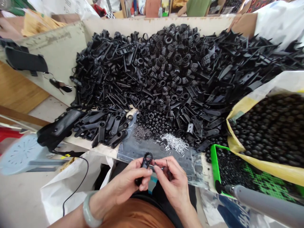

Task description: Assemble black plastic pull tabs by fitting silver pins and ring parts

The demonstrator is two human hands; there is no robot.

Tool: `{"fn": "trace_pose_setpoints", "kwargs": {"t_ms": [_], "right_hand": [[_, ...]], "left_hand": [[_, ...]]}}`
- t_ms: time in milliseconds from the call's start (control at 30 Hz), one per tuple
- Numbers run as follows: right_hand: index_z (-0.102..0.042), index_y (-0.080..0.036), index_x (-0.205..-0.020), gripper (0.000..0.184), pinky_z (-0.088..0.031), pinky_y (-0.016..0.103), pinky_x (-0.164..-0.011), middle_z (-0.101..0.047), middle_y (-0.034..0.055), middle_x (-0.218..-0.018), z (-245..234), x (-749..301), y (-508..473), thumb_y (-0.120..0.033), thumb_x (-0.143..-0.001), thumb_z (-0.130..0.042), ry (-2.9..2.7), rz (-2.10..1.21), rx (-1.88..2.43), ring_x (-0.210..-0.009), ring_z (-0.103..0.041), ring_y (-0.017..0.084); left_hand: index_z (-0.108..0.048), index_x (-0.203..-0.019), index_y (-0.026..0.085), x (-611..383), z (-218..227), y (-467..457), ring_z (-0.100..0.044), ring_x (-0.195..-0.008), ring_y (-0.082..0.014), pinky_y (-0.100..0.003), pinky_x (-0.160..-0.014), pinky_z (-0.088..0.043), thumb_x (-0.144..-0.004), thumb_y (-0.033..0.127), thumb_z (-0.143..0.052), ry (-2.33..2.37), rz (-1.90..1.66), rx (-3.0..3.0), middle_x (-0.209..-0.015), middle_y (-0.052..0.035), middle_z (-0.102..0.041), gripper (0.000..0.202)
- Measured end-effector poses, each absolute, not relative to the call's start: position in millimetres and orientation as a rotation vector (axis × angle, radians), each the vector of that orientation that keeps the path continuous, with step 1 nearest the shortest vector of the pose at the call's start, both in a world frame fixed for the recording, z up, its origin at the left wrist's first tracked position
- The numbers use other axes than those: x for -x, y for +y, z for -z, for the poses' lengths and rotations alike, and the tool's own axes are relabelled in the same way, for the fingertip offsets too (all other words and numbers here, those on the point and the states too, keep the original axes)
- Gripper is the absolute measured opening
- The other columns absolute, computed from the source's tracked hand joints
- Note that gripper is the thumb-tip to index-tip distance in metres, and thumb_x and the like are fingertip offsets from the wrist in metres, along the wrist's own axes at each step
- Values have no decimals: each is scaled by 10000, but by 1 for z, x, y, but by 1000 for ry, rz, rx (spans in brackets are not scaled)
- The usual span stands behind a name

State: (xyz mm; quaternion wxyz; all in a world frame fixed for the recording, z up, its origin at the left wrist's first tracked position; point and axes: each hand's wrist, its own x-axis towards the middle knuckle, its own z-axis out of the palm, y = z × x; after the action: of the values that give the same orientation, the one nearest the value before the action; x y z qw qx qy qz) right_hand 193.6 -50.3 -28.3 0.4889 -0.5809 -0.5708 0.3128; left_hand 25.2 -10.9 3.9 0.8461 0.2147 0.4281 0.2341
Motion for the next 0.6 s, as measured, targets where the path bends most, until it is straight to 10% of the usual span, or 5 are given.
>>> {"fn": "trace_pose_setpoints", "kwargs": {"t_ms": [233, 600], "right_hand": [[-757, -218, -1004, 101, -474, 232, -470, -684, 42, -841, 32, -195, -51, -243, -945, -679, -1491, -719, 1331, -570, -597, 126], [-726, -238, -1051, 101, -501, 228, -541, -687, 35, -913, 39, -197, -49, -214, -966, -678, -1626, -726, 1312, -660, -650, 132]], "left_hand": [[-523, -1193, 155, -18, -3, -21, -500, -649, -98, -259, -675, -374, -762, 248, -645, 926, -422, -629, -777, 18, -613, 457], [-532, -1070, 192, -18, -5, -19, -486, -665, -117, -275, -641, -370, -874, 213, -512, 1029, -350, -991, -795, 16, -557, 199]]}}
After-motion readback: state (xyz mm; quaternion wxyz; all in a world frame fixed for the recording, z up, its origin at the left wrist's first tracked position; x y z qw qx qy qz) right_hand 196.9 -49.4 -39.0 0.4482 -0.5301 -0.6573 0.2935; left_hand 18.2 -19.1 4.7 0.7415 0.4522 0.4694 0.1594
